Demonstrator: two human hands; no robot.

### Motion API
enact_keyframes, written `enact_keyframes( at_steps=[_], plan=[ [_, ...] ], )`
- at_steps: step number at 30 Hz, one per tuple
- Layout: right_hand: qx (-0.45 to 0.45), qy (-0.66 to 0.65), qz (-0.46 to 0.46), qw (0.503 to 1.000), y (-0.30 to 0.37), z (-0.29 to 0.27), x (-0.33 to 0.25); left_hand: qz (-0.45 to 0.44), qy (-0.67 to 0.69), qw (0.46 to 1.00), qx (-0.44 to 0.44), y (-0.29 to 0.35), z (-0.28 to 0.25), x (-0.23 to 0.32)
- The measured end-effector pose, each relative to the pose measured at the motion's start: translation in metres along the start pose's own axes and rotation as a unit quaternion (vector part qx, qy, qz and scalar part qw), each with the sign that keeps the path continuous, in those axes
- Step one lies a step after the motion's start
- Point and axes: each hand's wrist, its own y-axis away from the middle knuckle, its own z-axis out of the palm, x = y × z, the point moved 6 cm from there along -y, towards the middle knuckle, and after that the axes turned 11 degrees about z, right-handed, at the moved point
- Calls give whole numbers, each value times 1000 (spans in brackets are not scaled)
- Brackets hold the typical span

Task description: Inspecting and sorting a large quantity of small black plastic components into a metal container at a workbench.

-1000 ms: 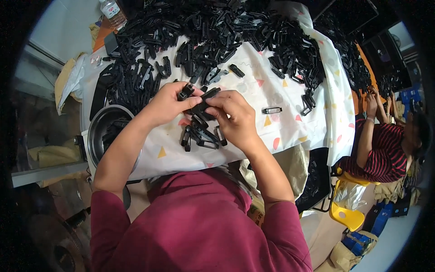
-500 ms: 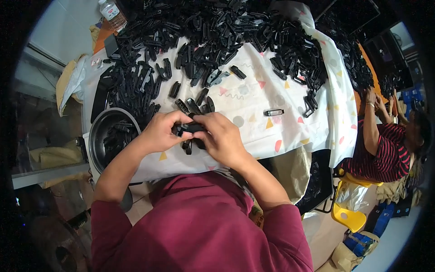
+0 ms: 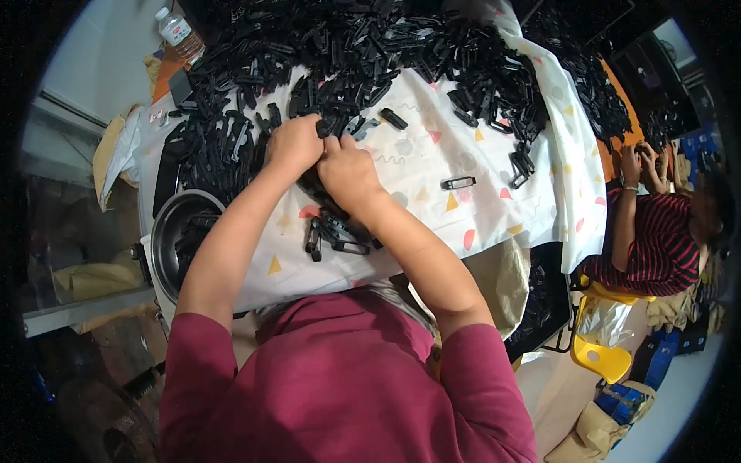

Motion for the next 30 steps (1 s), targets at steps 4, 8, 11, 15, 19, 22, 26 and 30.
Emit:
enact_keyframes(
  at_steps=[4, 8, 11, 15, 19, 22, 26, 30],
  plan=[
    [47, -99, -37, 993, 10, -7, 17, 26, -104, 994, -30, -14, 4, 14],
    [10, -413, 195, 890, 38, -27, 47, -10, -98, 994, -52, -16, 5, 10],
    [49, -693, 259, 671, 59, -18, 61, -64, 400, 914, -8, 9, 5, -4],
    [-3, -854, 290, 432, 55, -34, 29, -123, 619, 775, 48, 47, -2, 10],
    [-1, -889, 271, 370, 52, -35, 8, -68, 722, 687, 51, 66, -19, 25],
    [-1, -883, 259, 390, 56, -38, 1, -37, 737, 672, 64, 75, -34, 25],
    [112, -801, 163, 565, 58, -61, 4, 55, 723, 688, -5, 89, -46, 30],
    [159, -684, 135, 699, 68, -82, -3, 5, 762, 640, 103, 96, -55, 38]
  ],
)
